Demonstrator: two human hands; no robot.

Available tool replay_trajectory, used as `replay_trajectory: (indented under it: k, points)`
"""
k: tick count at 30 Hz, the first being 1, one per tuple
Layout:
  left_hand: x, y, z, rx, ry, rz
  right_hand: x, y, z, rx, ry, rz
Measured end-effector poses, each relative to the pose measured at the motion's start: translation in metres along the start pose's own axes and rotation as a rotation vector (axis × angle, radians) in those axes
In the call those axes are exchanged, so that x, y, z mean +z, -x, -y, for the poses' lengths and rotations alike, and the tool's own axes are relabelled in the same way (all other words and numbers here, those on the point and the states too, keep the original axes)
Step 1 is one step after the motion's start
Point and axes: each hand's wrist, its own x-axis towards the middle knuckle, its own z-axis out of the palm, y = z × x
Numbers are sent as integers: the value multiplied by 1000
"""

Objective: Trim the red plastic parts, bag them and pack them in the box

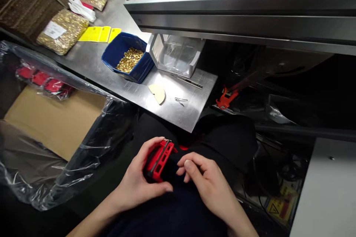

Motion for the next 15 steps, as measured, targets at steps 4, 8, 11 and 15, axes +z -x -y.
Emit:
replay_trajectory:
  k: [4, 8, 11, 15]
  points:
    - [-3, -4, -1, 169, -247, 33, 11, -1, 1, -43, -51, 123]
    - [0, -7, 4, -55, 78, -9, 17, 0, 2, -41, 26, 11]
    - [1, -11, 10, -249, 542, -42, 16, 2, 2, -89, 127, -86]
    - [-2, -14, 17, -471, 950, -36, 12, 6, 2, -222, 226, -136]
